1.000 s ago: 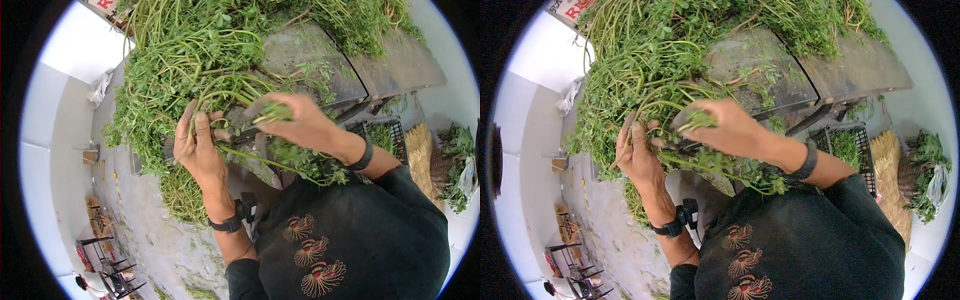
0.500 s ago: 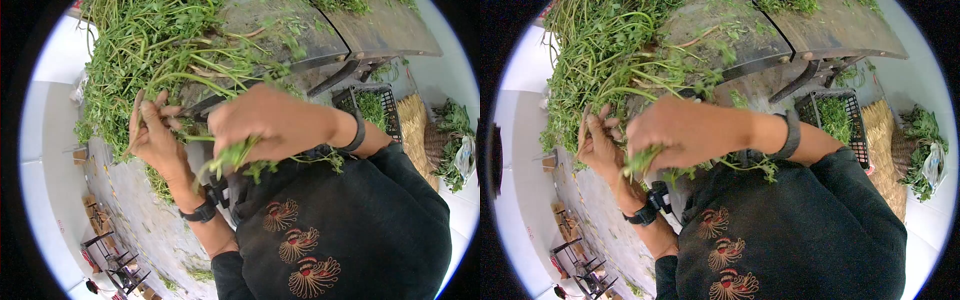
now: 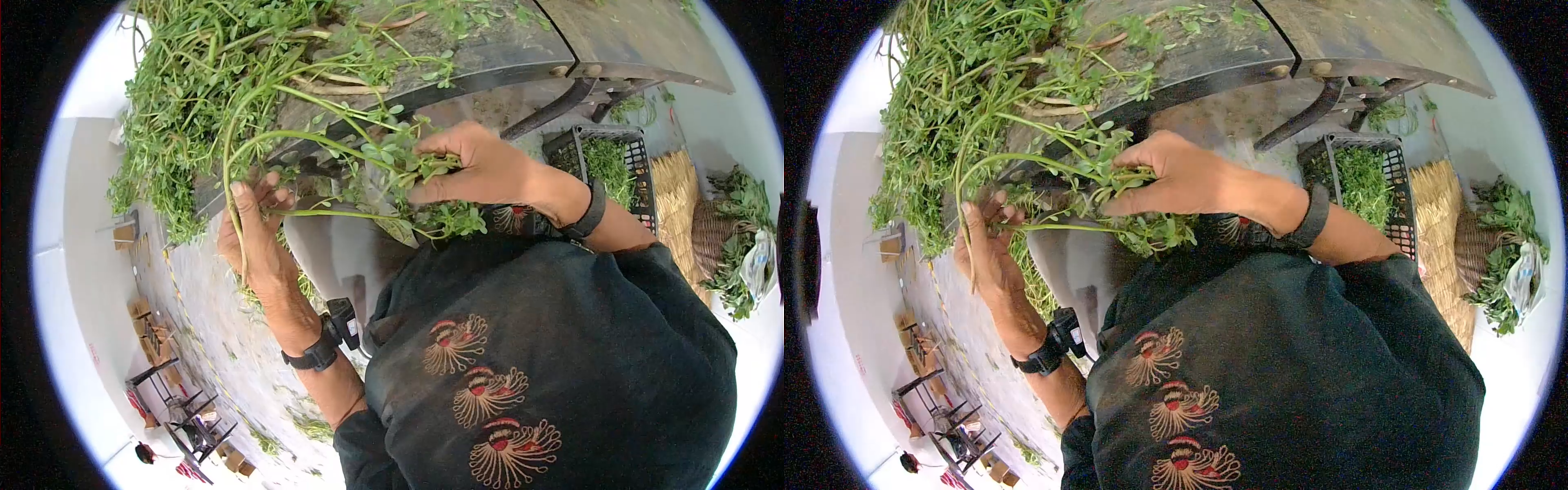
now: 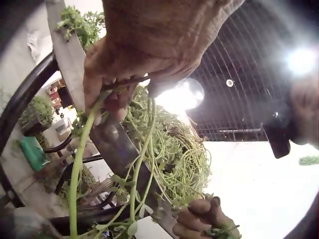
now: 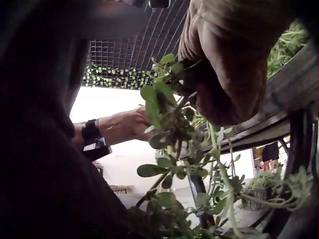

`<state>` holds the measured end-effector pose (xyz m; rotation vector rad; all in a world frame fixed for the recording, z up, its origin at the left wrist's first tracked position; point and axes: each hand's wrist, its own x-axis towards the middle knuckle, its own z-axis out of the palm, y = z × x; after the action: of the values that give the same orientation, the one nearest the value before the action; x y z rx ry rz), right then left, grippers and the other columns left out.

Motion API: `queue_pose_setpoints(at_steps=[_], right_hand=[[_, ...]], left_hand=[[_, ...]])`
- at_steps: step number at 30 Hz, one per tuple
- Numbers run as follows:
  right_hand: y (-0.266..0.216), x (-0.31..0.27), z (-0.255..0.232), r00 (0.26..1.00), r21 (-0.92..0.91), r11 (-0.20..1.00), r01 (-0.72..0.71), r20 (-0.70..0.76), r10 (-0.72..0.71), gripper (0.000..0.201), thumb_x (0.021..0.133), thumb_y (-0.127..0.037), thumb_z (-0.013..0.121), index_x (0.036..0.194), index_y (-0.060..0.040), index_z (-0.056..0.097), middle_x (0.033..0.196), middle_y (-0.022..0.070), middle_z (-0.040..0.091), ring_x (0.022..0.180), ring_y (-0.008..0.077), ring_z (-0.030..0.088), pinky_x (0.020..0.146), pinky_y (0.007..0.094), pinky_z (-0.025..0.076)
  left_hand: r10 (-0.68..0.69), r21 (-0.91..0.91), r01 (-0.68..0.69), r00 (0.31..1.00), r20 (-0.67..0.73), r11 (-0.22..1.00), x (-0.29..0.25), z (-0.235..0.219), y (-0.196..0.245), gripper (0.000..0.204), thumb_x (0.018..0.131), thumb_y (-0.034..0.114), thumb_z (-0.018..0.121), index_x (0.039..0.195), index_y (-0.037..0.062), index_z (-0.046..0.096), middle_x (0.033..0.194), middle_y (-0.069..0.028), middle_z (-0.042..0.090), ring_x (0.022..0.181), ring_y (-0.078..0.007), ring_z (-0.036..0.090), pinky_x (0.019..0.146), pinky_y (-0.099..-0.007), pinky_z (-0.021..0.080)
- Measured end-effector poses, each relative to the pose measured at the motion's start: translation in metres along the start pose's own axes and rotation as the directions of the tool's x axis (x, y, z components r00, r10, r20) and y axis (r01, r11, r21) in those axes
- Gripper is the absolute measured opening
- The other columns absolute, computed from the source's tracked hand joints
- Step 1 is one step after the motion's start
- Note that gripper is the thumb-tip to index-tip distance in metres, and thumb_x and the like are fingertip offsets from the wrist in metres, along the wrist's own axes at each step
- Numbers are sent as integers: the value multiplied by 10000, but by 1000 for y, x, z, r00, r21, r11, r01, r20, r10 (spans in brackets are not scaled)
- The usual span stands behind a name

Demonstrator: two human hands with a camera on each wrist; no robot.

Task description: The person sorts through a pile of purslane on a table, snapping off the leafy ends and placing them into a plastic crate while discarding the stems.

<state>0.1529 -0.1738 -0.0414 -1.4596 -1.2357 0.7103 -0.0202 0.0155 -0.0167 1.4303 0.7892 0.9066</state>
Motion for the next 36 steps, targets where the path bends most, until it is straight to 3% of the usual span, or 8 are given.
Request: queue_pose_setpoints(at_steps=[11, 18, 22, 25, 28, 30, 31, 36], right_hand=[[33, 46, 69, 983, 53, 998, -20, 181, 10, 393, 805, -312, 621, 983, 39, 627, 672, 175, 574, 605, 184, 527, 592, 331, 420], [27, 48, 62, 979, 20, 996, -91, 182, 86, 372, 753, -287, 643, 936, 38, 636, 684, 224, 604, 609, 272, 590, 605, 371, 452], [26, 46, 55, 994, -50, 994, 101, 47, -99, 352, 754, -272, 651, 936, 29, 639, 677, 214, 606, 587, 249, 584, 598, 362, 456], [12, 38, 47, 968, 39, 984, -171, 191, 161, 335, 741, -252, 667, 931, 22, 638, 695, 208, 612, 591, 240, 589, 596, 365, 455], [-6, 30, 33, 922, -89, 995, 42, 388, -4, 261, 778, -202, 680, 854, 40, 615, 696, 143, 592, 610, 225, 534, 577, 341, 412], [-10, 23, 25, 871, 150, 921, 359, 302, -388, 205, 777, -154, 677, 847, 31, 623, 647, 94, 595, 569, 183, 529, 532, 334, 402], [-8, 24, 19, 879, 104, 918, 383, 264, -397, 202, 801, -168, 656, 849, 25, 621, 614, 67, 592, 536, 159, 519, 523, 335, 405], [-11, 14, 7, 969, 149, 988, -45, 246, 7, 253, 821, -221, 654, 906, 16, 624, 654, 68, 595, 568, 116, 523, 556, 279, 416]], left_hand=[[-53, 23, 52, 997, 47, 998, -12, 9, 17, 490, 914, 357, 507, 1059, -110, 542, 867, -190, 634, 620, -178, 597, 567, -311, 561], [119, -129, -101, 983, 137, 986, -29, 18, -10, 511, 896, 332, 550, 1195, -76, 479, 1056, -195, 581, 947, -209, 567, 833, -379, 505], [-89, 177, 48, 968, 235, 983, -52, 7, -52, 431, 917, 300, 529, 1171, -47, 518, 1047, -159, 590, 902, -167, 566, 707, -310, 479], [-55, 208, 23, 987, 151, 978, -55, 13, -44, 296, 942, 287, 474, 934, -5, 528, 795, -90, 547, 670, -138, 520, 541, -279, 419], [340, 298, -345, 938, 72, 890, -38, 23, -44, 362, 964, 320, 410, 699, 78, 456, 538, -8, 410, 437, -115, 382, 369, -257, 280], [-416, -220, 377, 893, -171, 900, -32, 24, -29, 388, 969, 342, 384, 658, 110, 413, 520, 9, 340, 400, -109, 260, 351, -263, 195], [-351, -398, 360, 931, 99, 844, -30, 11, -38, 389, 976, 332, 358, 647, 125, 361, 518, 33, 267, 407, -89, 195, 351, -252, 178], [-432, -486, 469, 881, 196, 737, -25, 11, -30, 375, 988, 322, 293, 682, 119, 369, 514, 34, 244, 400, -77, 193, 337, -229, 184]])
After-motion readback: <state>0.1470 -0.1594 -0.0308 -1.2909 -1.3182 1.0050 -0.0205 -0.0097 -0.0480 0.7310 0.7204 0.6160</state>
